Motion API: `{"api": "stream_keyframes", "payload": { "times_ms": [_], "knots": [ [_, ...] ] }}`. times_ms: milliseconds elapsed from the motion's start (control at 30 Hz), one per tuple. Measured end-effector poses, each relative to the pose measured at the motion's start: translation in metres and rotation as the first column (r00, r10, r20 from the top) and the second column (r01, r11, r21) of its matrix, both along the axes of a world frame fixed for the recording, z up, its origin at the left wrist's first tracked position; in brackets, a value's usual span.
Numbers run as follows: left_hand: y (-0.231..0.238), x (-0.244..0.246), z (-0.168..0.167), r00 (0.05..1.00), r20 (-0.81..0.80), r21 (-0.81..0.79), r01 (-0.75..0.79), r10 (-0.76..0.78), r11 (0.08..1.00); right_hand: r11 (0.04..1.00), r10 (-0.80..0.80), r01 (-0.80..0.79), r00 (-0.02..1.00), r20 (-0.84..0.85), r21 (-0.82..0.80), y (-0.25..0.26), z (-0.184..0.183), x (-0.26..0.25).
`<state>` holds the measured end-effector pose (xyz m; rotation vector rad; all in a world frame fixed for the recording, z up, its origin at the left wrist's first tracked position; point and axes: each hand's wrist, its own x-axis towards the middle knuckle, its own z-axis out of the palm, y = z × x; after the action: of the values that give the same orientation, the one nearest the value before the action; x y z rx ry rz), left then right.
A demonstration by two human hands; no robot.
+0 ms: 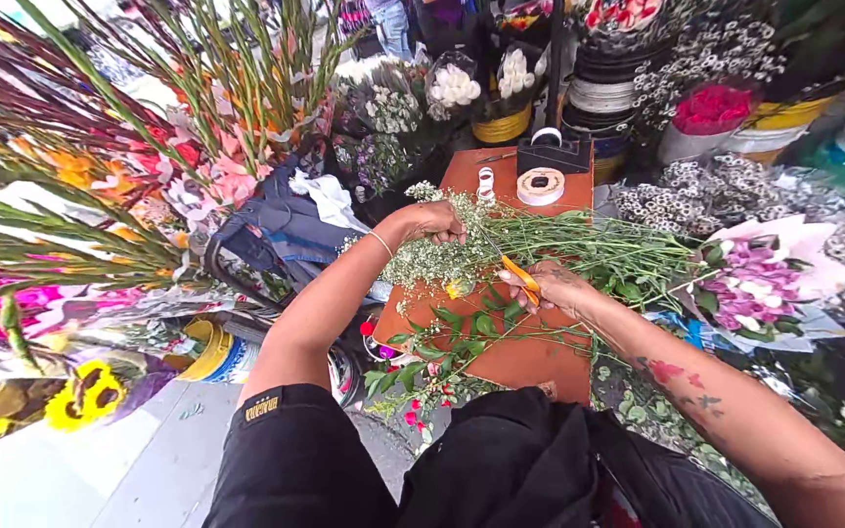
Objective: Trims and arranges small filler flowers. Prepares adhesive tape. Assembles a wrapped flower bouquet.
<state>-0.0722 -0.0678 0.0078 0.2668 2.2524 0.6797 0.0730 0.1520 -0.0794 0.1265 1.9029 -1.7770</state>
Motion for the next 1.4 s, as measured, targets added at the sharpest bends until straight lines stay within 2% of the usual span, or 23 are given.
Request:
{"api": "stream_keyframes", "payload": {
  "times_ms": [233,300,333,400,467,533,600,700,767,867,933,1000,1100,1167,1233,1300,1333,1400],
  "knots": [
    [-0.009,0.001,-0.002,0.999,-0.029,0.021,-0.024,0.025,0.999,0.997,-0.066,0.067,0.997,-0.03,0.036,-0.007,-0.003,-0.004],
    [-0.013,0.004,0.0,0.988,-0.134,0.02,-0.071,0.073,0.997,0.99,0.007,0.008,0.995,-0.104,0.141,-0.003,-0.008,-0.003],
    [-0.013,0.008,0.003,0.972,-0.222,0.0,-0.084,0.082,0.997,0.964,0.101,-0.051,0.978,-0.181,0.261,0.002,-0.011,0.002],
    [-0.017,0.014,0.008,0.922,-0.387,-0.077,-0.058,0.024,0.995,0.83,0.34,-0.124,0.885,-0.317,0.544,0.009,-0.017,0.026],
    [-0.034,0.005,0.004,0.872,-0.483,-0.162,0.0,-0.079,0.987,0.709,0.527,-0.09,0.726,-0.441,0.699,0.01,-0.044,0.058],
    [-0.052,0.008,0.002,0.841,-0.524,-0.188,0.04,-0.135,0.981,0.642,0.636,0.037,0.531,-0.56,0.765,0.01,-0.09,0.08],
    [-0.065,0.024,0.005,0.812,-0.566,-0.156,0.065,-0.143,0.986,0.616,0.678,0.053,0.473,-0.563,0.786,0.006,-0.122,0.084],
    [-0.078,0.068,0.008,0.733,-0.67,-0.046,0.118,-0.118,0.992,0.646,0.635,0.036,0.527,-0.564,0.762,-0.004,-0.155,0.061],
    [-0.082,0.101,0.009,0.678,-0.727,0.014,0.177,-0.111,0.984,0.703,0.55,0.104,0.548,-0.63,0.704,-0.012,-0.163,0.031],
    [-0.092,0.152,0.005,0.624,-0.775,0.083,0.26,-0.101,0.962,0.732,0.474,0.175,0.564,-0.676,0.659,-0.021,-0.175,-0.025],
    [-0.101,0.179,-0.004,0.609,-0.791,0.173,0.308,-0.054,0.936,0.726,0.438,0.24,0.561,-0.702,0.645,-0.033,-0.181,-0.056],
    [-0.108,0.197,-0.023,0.605,-0.796,0.284,0.323,0.034,0.903,0.718,0.419,0.26,0.579,-0.699,0.646,-0.041,-0.177,-0.066],
    [-0.121,0.214,-0.064,0.524,-0.832,0.34,0.222,0.182,0.914,0.724,0.402,0.203,0.653,-0.642,0.659,-0.044,-0.143,-0.046],
    [-0.133,0.217,-0.088,0.47,-0.844,0.345,0.11,0.257,0.932,0.73,0.418,0.183,0.642,-0.642,0.658,-0.034,-0.121,-0.019],
    [-0.146,0.211,-0.101,0.428,-0.854,0.348,0.046,0.296,0.936,0.719,0.501,0.038,0.663,-0.556,0.694,-0.022,-0.093,0.014],
    [-0.154,0.205,-0.105,0.405,-0.866,0.333,0.035,0.291,0.942,0.659,0.601,-0.168,0.703,-0.379,0.734,-0.013,-0.077,0.043],
    [-0.155,0.202,-0.104,0.386,-0.88,0.319,0.052,0.275,0.946,0.635,0.628,-0.219,0.704,-0.331,0.741,-0.009,-0.08,0.053],
    [-0.149,0.196,-0.101,0.291,-0.931,0.272,0.148,0.221,0.951,0.626,0.617,-0.2,0.719,-0.321,0.754,-0.006,-0.09,0.063]
  ]
}}
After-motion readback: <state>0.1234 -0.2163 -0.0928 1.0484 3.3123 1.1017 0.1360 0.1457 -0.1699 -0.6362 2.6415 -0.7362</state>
